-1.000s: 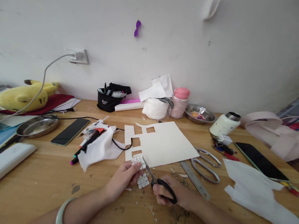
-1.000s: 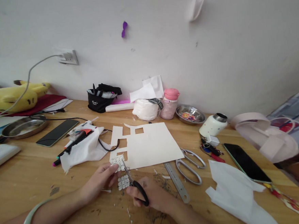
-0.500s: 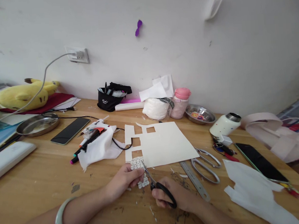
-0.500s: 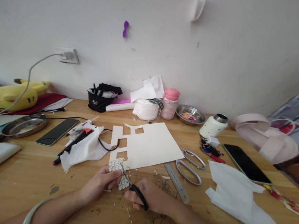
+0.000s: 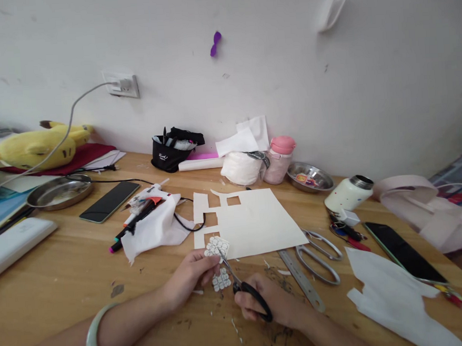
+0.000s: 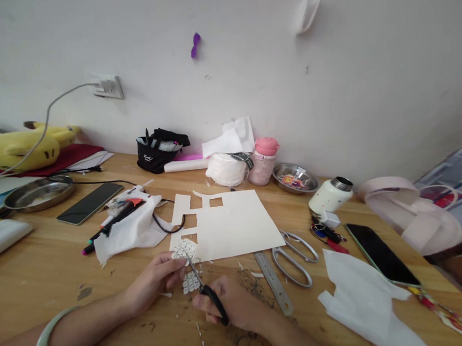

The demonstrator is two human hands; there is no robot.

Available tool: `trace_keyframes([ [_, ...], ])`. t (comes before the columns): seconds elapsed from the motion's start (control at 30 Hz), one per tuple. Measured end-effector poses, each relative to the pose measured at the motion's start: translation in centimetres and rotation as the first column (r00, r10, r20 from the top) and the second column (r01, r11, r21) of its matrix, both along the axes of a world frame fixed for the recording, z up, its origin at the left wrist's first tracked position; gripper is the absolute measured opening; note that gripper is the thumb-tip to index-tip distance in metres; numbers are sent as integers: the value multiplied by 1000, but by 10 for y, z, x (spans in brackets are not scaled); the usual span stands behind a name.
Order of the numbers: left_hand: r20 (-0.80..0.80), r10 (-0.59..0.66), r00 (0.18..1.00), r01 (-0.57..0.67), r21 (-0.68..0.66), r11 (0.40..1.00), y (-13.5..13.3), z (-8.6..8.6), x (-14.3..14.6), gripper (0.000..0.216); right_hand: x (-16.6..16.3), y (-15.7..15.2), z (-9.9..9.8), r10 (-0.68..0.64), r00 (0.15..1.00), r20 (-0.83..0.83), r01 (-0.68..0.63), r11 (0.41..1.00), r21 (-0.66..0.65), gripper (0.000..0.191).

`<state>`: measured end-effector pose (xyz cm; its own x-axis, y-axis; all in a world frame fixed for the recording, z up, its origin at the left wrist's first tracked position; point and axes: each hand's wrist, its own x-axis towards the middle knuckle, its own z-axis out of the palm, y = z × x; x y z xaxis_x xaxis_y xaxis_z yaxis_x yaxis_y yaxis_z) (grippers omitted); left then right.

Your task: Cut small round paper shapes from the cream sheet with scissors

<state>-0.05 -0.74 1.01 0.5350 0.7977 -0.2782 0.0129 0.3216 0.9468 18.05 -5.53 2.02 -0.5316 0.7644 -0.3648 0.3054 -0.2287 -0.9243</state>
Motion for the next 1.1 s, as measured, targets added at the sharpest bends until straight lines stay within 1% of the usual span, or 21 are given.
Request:
trace_keyframes([
  [0.1, 26, 34, 999, -34, -1, 999, -1, 2, 1, 34, 0, -1, -2, -3, 1000, 7, 3, 1000, -6, 39],
  [0.33, 37, 25, 999, -24, -11, 1000, -1, 0, 0, 33, 0, -1, -5, -18, 1000, 16, 19, 999, -34, 38],
  [0.43, 46, 34, 998, -34, -7, 999, 0, -1, 0, 32, -1, -1, -4, -42, 999, -12, 41, 998, -57, 38],
  [0.57, 44, 37, 998, -37, -12, 999, 0, -1, 0, 32, 0, -1, -6, -32, 999, -29, 31, 999, -38, 39],
  [0.67, 44, 37, 998, -36, -14, 999, 0, -1, 0, 32, 0, -1, -9, -35, 998, -57, 31, 997, -77, 37],
  [0.77, 47, 44, 998, -44, -6, 999, 0, 0, 1, 33, -2, -1, -7, -38, 996, -76, 31, 995, -97, 35],
  [0.93, 35, 58, 998, -57, -13, 998, -1, 1, 1, 33, -1, 0, -2, -22, 1000, -16, 21, 999, -50, 37],
  [1.1, 26, 55, 998, -54, -11, 998, -1, 1, 1, 32, 2, 0, -10, -9, 1000, -21, 8, 999, -44, 37],
])
